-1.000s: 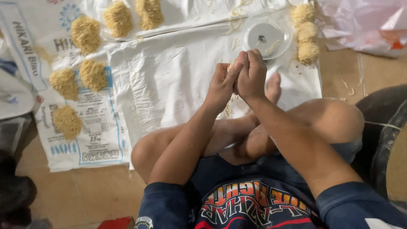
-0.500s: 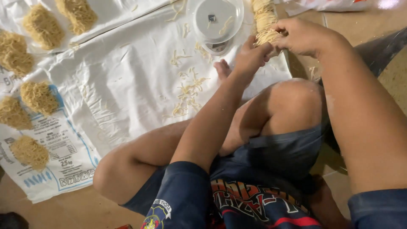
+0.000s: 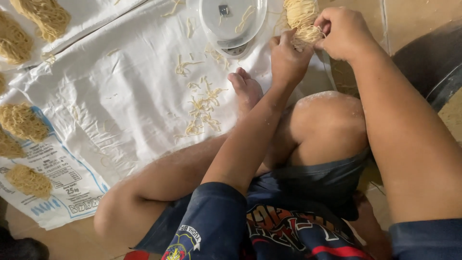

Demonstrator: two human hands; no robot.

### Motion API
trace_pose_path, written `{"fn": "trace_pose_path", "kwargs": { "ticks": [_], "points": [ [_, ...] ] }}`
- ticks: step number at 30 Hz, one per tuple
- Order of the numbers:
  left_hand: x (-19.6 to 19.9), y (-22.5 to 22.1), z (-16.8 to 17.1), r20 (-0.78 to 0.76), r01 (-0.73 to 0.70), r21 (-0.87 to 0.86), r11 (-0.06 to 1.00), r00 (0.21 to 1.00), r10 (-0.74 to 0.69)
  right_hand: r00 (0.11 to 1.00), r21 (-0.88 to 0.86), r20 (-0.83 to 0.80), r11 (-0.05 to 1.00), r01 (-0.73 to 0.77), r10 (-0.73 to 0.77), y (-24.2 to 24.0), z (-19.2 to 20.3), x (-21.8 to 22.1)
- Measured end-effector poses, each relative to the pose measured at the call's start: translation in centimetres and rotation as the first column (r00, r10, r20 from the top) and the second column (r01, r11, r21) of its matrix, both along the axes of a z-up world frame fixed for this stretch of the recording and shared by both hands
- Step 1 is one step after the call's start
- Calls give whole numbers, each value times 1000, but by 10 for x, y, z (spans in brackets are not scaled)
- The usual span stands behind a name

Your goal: The person shapes portions of noodles by hand and places them into organized rows on a white surface.

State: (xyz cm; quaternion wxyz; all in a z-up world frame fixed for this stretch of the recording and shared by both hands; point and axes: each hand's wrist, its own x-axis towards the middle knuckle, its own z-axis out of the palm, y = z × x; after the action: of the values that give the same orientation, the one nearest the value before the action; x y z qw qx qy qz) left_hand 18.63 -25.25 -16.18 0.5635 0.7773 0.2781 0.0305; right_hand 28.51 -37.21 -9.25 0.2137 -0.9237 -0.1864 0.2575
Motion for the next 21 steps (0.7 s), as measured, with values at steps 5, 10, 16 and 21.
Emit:
{"fn": "trace_pose_path", "kwargs": {
  "ticks": [5,10,16,21],
  "points": [
    [-7,5,3,-30,19,-23,1000,999,-19,995,4,90,999,-46,46,-6,-9,-5],
    [-16,0,-11,-44,61,-57,997,997,-64,983,-38,153,994,-99,104,-15,-24,1],
    [8,-32,-68,92,121,-29,992,989,-118,918,-225,264,945,-239,295,-24,-24,26],
    [-11,11,19,112,412,273,869,884,-454,923,-238,337,966,-107,185,14,46,17]
  ]
}}
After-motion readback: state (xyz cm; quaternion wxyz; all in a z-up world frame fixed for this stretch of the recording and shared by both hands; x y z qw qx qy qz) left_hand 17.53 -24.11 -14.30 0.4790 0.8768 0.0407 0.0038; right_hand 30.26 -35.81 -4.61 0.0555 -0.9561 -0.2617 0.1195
